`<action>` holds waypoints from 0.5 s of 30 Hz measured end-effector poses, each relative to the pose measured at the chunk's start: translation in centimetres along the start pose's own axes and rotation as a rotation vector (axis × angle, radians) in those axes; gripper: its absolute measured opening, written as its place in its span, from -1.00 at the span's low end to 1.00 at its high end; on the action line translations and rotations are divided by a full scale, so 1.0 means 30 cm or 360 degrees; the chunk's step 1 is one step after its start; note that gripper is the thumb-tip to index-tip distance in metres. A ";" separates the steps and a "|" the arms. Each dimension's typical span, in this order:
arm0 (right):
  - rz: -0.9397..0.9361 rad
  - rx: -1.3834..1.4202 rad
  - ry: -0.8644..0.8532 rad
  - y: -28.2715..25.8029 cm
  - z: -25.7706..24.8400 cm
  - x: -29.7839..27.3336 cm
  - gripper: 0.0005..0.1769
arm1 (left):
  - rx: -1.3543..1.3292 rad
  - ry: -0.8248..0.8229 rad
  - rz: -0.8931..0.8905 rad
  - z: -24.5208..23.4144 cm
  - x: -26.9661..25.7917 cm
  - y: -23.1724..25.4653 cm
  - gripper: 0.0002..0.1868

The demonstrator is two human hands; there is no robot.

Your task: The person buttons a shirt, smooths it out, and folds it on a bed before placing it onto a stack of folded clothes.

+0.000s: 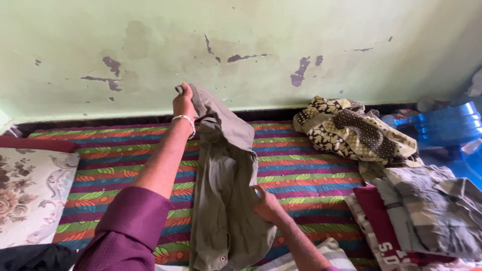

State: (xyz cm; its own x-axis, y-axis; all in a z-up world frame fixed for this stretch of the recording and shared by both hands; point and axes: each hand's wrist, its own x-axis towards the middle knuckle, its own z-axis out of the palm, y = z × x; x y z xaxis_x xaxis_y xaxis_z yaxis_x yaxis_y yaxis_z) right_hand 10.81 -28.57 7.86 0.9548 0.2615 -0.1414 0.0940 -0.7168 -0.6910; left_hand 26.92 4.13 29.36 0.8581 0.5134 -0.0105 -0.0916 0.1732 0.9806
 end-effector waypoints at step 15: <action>-0.0174 -0.0188 -0.0105 -0.229 0.303 -0.033 0.04 | -0.0155 -0.0006 0.0389 -0.394 0.065 0.100 -0.04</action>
